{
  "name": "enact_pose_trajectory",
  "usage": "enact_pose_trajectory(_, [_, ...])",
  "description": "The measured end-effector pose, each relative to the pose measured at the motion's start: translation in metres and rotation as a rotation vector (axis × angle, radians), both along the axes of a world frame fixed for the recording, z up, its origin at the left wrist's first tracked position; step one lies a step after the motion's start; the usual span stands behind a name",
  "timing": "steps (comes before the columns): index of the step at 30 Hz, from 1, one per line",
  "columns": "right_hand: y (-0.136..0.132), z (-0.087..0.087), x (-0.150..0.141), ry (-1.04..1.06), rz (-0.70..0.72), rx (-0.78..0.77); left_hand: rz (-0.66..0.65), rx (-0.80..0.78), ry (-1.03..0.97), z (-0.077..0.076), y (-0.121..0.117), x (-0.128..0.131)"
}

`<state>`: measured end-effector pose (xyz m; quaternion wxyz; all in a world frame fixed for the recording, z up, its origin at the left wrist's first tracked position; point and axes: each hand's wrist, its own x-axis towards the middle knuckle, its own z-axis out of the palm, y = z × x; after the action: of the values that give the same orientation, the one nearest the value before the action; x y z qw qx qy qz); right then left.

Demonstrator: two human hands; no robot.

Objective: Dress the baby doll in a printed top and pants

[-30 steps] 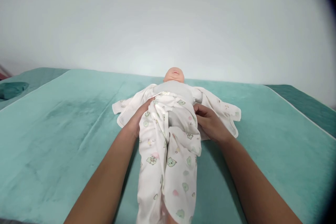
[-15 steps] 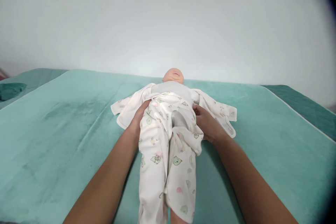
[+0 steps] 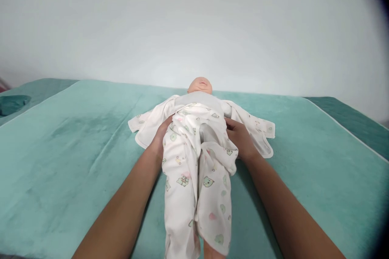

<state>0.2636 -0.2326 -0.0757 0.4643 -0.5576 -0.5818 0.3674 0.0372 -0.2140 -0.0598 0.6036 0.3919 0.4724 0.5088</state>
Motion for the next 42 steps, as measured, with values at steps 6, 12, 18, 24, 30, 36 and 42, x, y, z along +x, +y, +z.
enact_pose_trajectory(6, [0.006,0.008,0.000,0.217,-0.111,-0.097,-0.135,-0.115,-0.065,0.003,-0.002,-0.001])
enact_pose_trajectory(12, [0.005,0.013,0.001,0.342,-0.170,-0.150,-0.136,0.050,-0.057,0.003,0.004,0.004])
enact_pose_trajectory(18, [0.010,-0.002,0.005,0.298,-0.113,-0.099,-0.002,0.014,0.103,0.001,0.005,0.002])
enact_pose_trajectory(24, [0.004,0.007,0.000,0.299,-0.111,-0.106,0.022,0.106,0.116,0.003,0.002,0.002])
enact_pose_trajectory(30, [-0.001,0.019,-0.004,0.360,-0.131,-0.156,0.078,0.169,0.134,0.001,0.006,0.002])
enact_pose_trajectory(36, [0.005,0.019,0.002,0.248,-0.078,-0.105,0.072,0.173,0.134,-0.002,0.013,0.003])
enact_pose_trajectory(42, [0.008,-0.001,0.001,0.307,-0.115,-0.051,0.188,0.388,0.371,-0.013,0.016,0.000])
